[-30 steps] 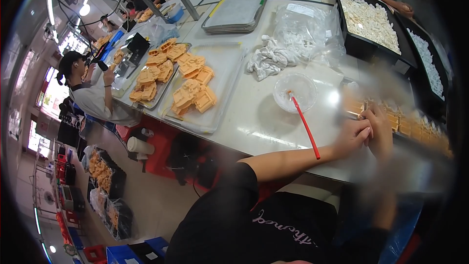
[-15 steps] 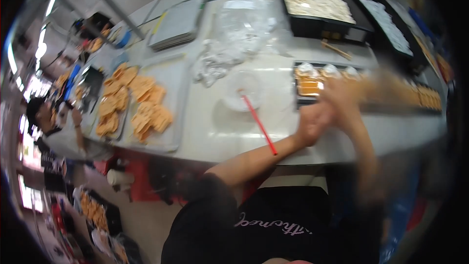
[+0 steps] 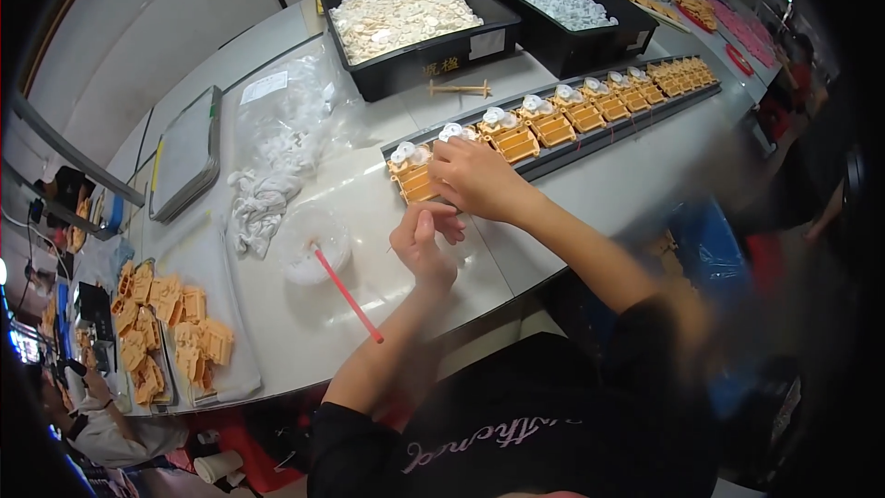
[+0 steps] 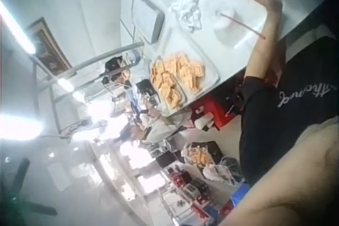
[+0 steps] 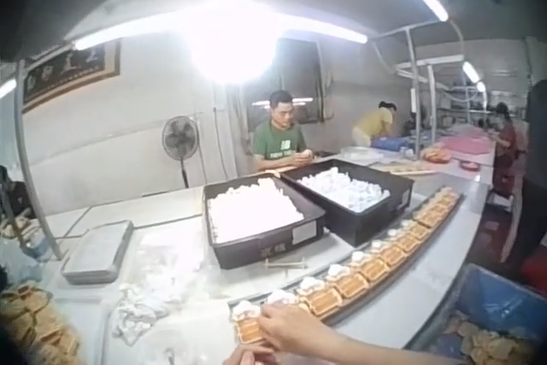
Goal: Assembling snack sandwiches by placing white filling between wafers and arranging them into packaging trays.
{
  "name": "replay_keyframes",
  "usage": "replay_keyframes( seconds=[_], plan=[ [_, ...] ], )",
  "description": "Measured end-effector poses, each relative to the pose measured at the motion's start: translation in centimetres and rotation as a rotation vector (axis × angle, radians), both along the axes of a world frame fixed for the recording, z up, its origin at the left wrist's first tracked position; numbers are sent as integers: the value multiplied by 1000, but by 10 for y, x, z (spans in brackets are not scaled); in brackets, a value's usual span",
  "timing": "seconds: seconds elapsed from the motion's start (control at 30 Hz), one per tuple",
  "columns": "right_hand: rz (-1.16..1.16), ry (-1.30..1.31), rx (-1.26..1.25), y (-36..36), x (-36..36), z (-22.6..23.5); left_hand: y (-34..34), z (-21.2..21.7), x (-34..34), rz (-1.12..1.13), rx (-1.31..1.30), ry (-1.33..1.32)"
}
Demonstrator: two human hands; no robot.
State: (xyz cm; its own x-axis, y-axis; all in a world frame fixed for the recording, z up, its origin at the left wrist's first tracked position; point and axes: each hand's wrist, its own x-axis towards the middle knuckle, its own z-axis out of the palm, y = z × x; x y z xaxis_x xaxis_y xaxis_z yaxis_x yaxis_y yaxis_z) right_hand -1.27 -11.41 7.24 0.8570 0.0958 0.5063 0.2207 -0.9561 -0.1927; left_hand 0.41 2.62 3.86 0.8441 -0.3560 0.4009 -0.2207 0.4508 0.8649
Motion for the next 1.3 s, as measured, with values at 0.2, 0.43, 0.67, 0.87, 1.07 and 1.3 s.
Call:
replay_keyframes(
  seconds=[0.2, 0.43, 0.67, 0.87, 1.07, 1.3],
  plan=[
    [56, 83, -37, -5, 10, -2, -8, 3, 2, -103, -47, 29],
    [82, 77, -14, 9, 17, -3, -2, 9, 16, -31, -66, 33],
    [12, 117, 60, -4, 1, -7, -26, 4, 26, 29, 33, -204],
    [70, -24, 147, 20, 17, 1, 1, 16, 32, 237, 191, -335],
    [86, 71, 123, 8, 7, 20, 5, 29, 8, 250, 242, -675],
    [-8, 68, 68, 15, -12, 40, 28, 26, -43, 180, 200, -697]
  ],
)
